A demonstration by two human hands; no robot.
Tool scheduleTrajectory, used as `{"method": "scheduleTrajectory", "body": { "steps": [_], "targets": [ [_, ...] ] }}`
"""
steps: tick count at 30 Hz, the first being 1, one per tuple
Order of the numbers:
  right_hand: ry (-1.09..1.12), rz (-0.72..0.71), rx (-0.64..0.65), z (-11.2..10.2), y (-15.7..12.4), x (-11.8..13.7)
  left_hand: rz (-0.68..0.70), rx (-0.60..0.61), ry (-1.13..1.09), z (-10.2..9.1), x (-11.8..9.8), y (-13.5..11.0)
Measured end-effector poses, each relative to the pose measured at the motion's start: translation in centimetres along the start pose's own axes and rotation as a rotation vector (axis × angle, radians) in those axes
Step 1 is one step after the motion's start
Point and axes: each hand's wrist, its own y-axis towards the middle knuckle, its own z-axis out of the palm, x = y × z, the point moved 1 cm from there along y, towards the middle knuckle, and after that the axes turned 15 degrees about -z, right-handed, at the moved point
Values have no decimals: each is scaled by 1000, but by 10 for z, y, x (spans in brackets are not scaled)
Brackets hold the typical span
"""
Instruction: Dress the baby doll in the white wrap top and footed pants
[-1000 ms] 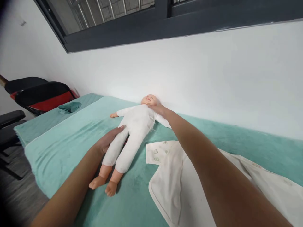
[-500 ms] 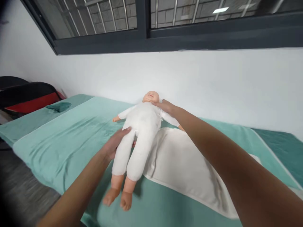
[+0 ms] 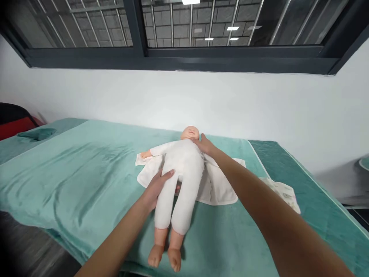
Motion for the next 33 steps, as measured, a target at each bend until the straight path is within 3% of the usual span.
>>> {"method": "scheduleTrajectory", "body": {
  "steps": [4,8,10,13,15,18,21,24,28,30,31,33],
  "targets": [
    [-70,-26,101,-6,-2,1,15,-65,18,13,7,0],
    [-527,-207,159,-11,-10,31,54,-130,27,10,15,-6],
    [-671,-344,147,-2,-13,55,120,-197,56,6,17,-9],
    [-720,-594,167,33,-12,89,183,-297,111,4,17,-13],
    [-739,-687,240,65,-4,106,181,-312,137,3,17,-13],
    [-745,-622,409,108,13,116,184,-304,164,2,16,-12],
    [-739,-607,523,131,24,117,198,-294,183,2,16,-11],
    [-736,-623,536,128,27,114,194,-291,182,3,19,-12],
    [-711,-626,476,98,20,107,187,-263,125,0,14,-11],
    [-667,-628,415,83,14,102,265,-270,142,-9,1,-5],
    [-648,-628,384,77,11,99,333,-318,178,-17,-8,0],
    [-636,-632,343,69,4,94,474,-551,336,-39,-28,16]
  ]
}}
